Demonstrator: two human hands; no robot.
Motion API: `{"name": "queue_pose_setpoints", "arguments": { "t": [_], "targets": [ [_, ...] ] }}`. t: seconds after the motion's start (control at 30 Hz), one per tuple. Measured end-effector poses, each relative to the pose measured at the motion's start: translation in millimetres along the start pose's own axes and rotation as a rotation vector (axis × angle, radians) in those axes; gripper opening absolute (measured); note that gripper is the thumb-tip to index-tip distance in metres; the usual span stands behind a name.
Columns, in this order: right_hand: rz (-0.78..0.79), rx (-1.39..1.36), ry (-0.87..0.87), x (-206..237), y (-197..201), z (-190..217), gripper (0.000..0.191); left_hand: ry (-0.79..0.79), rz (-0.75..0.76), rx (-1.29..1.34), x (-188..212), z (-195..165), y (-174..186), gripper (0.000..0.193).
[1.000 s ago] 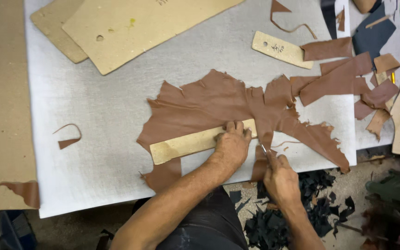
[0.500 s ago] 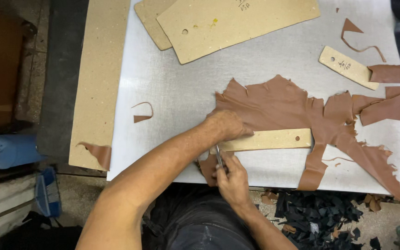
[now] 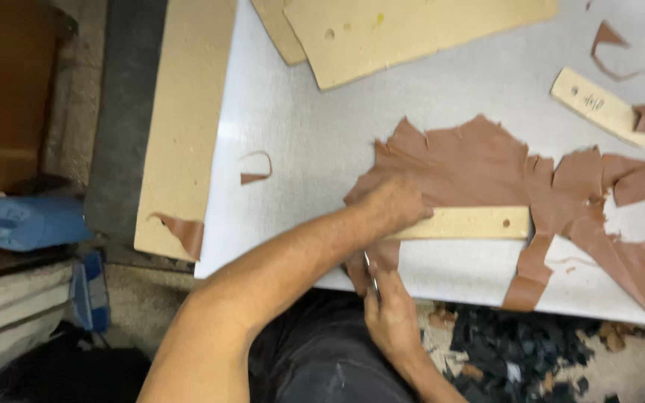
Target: The person uses a utility knife to cut brown leather pieces on a worktable, following cardboard templates. They repeatedly position templates, cut along edges, and remove the cut leather pieces, accumulating them on the table.
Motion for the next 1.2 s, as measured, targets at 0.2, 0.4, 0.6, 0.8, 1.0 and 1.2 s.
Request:
{"name": "queue_pose_setpoints", "arguments": {
  "t": [0.2, 0.4, 0.6, 0.8, 1.0, 1.2],
  "targets": [
    [0.247, -0.094, -0.288, 29.7, 22.7, -69.3, 0.039, 0.085, -0.246, 0.266, 4.5, -18.4, -16.9, 0.034],
    [-0.123, -0.460, -0.579, 73.2, 73.6, -165.3, 0.035, 0.112, -0.516, 0.555, 47.9, -9.4, -39.2, 0.034],
    [-0.420, 0.058, -0.366, 59.6, 147.0, -193.2, 0.018, 0.218, -0.587, 0.350, 69.6, -59.5, -44.3, 0.043],
    [-0.335, 0.282, -0.094, 10.4, 167.2, -175.8, 0.030, 0.534, -0.696, 0.366, 92.2, -61.7, -56.0, 0.053],
    [-0.288, 0.246, -0.140, 5.5, 168.0, -183.3, 0.028, 0.726, -0.821, 0.522, 105.4, -66.5, -77.5, 0.040],
    [-0.339, 0.284, -0.051, 9.6, 165.7, -192.5, 0.026, 0.749, -0.875, 0.512, 97.6, -73.8, -78.2, 0.036]
  ]
}}
Point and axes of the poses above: each hand's wrist, its own x-axis away from the middle knuckle, its own y-axis out of the back of the hand, z = x × y, the point moved 5 cm from there along -x, towards the middle knuckle, and after that the axes turned 11 degrees about z, right-handed, at the moved point
